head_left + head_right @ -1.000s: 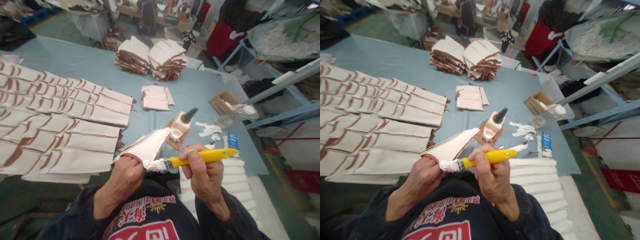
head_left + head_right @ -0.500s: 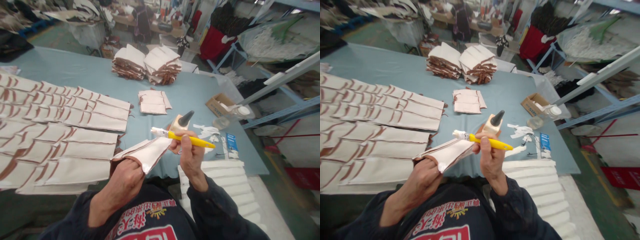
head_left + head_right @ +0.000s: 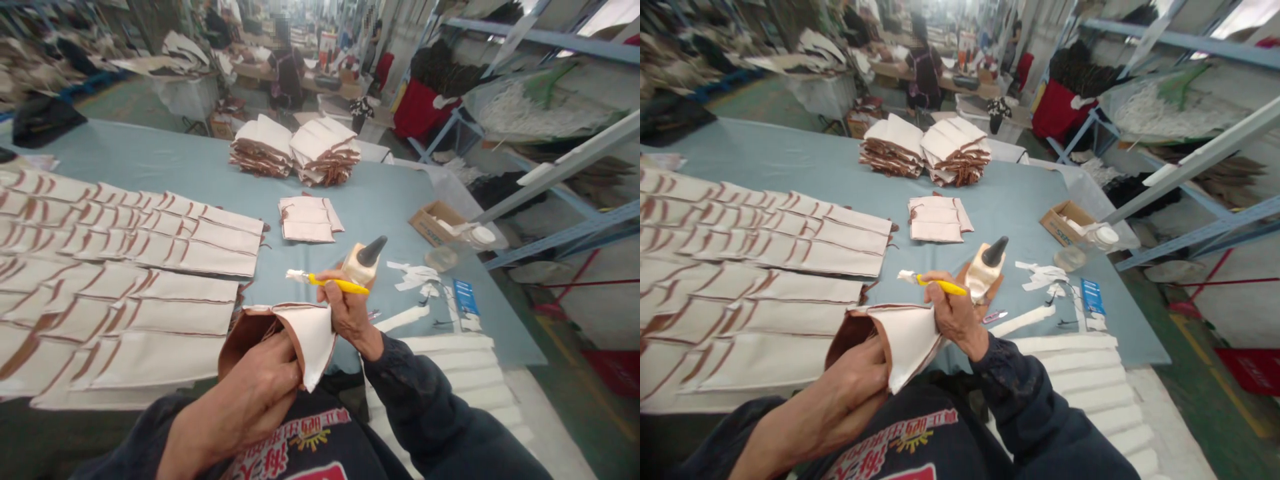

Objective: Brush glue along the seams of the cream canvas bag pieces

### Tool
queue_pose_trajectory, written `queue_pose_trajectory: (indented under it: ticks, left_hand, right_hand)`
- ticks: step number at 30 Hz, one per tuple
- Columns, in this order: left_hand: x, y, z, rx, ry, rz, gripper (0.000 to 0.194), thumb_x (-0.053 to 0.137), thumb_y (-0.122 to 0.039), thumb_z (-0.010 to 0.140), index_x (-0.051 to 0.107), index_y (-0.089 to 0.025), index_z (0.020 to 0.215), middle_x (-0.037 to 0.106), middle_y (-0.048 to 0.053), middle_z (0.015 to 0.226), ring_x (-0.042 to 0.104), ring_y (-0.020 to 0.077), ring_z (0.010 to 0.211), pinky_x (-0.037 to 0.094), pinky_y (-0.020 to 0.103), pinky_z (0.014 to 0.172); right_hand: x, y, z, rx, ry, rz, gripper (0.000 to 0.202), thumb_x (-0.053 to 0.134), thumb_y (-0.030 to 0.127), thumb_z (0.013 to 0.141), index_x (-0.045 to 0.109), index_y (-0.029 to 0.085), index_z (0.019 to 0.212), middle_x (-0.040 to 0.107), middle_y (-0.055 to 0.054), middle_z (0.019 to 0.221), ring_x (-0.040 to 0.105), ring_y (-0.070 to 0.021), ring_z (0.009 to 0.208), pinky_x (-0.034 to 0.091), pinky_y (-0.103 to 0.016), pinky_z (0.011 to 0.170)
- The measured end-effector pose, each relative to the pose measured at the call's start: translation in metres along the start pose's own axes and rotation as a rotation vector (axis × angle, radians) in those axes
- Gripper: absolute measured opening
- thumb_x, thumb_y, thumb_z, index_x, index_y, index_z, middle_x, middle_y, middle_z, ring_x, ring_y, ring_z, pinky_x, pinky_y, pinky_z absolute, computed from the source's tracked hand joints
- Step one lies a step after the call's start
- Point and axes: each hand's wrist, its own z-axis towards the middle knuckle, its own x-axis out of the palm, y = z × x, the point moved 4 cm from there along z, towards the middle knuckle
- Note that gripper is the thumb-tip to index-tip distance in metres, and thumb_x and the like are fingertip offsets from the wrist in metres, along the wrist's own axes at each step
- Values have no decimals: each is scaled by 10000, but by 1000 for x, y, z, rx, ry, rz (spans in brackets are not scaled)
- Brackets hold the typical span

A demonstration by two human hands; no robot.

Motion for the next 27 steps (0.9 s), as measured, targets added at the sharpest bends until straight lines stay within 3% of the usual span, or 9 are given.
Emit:
queue_pose_trajectory:
  ticks: [4,6,8,12,17,20,23,27]
  left_hand:
    - [-7,10,-3,-332,55,-471,423,550,-135,844,733,-189,1221,781,102,1163,696,284,1121,570,412,1004]
    - [-7,20,-6,-502,82,-739,533,615,-301,833,697,-158,1340,795,111,1139,717,316,1062,601,406,904]
    - [-7,30,-7,-600,13,-863,587,627,-400,838,698,-138,1358,805,120,1122,729,319,991,607,380,815]
    - [-6,40,-5,-613,-190,-785,452,649,-383,848,782,-173,1225,819,101,1110,717,329,1044,591,406,892]
    - [2,35,0,-595,-321,-904,442,500,-451,966,816,-156,1062,820,118,1042,713,336,1054,568,454,945]
    - [5,43,2,-677,-316,-782,378,619,-450,929,788,-143,1071,814,100,1035,709,302,992,551,403,907]
    - [9,52,4,-770,-306,-745,391,682,-453,881,747,-125,1083,802,90,986,699,262,892,541,363,835]
    - [9,54,7,-735,-320,-708,340,624,-409,907,702,-148,1113,763,61,964,658,223,859,535,328,774]
  right_hand:
    - [-15,9,-9,-71,-195,-56,287,400,354,1115,642,215,1181,628,10,716,618,-160,604,529,-310,604]
    - [-26,24,-9,-147,-236,-93,237,468,349,1093,651,230,1186,659,3,752,642,-168,649,547,-326,648]
    - [-33,43,-8,-268,-229,-152,221,485,337,1089,658,243,1189,680,6,761,659,-168,651,559,-324,654]
    - [-34,64,-8,-413,-174,-301,242,457,311,1100,660,248,1216,722,-9,773,728,-188,695,597,-328,676]
    - [-34,49,-14,-445,-216,-363,246,495,311,1085,665,240,1249,760,-33,821,763,-201,734,605,-321,677]
    - [-32,39,-18,-456,-201,-346,228,528,323,1070,675,243,1225,774,-35,836,770,-196,742,606,-309,677]
    - [-30,38,-21,-391,-208,-320,226,492,294,1079,666,231,1209,758,-32,817,754,-188,712,597,-306,649]
    - [-39,52,-20,-151,-347,-93,272,418,321,1106,673,229,1075,652,28,658,619,-138,511,491,-257,495]
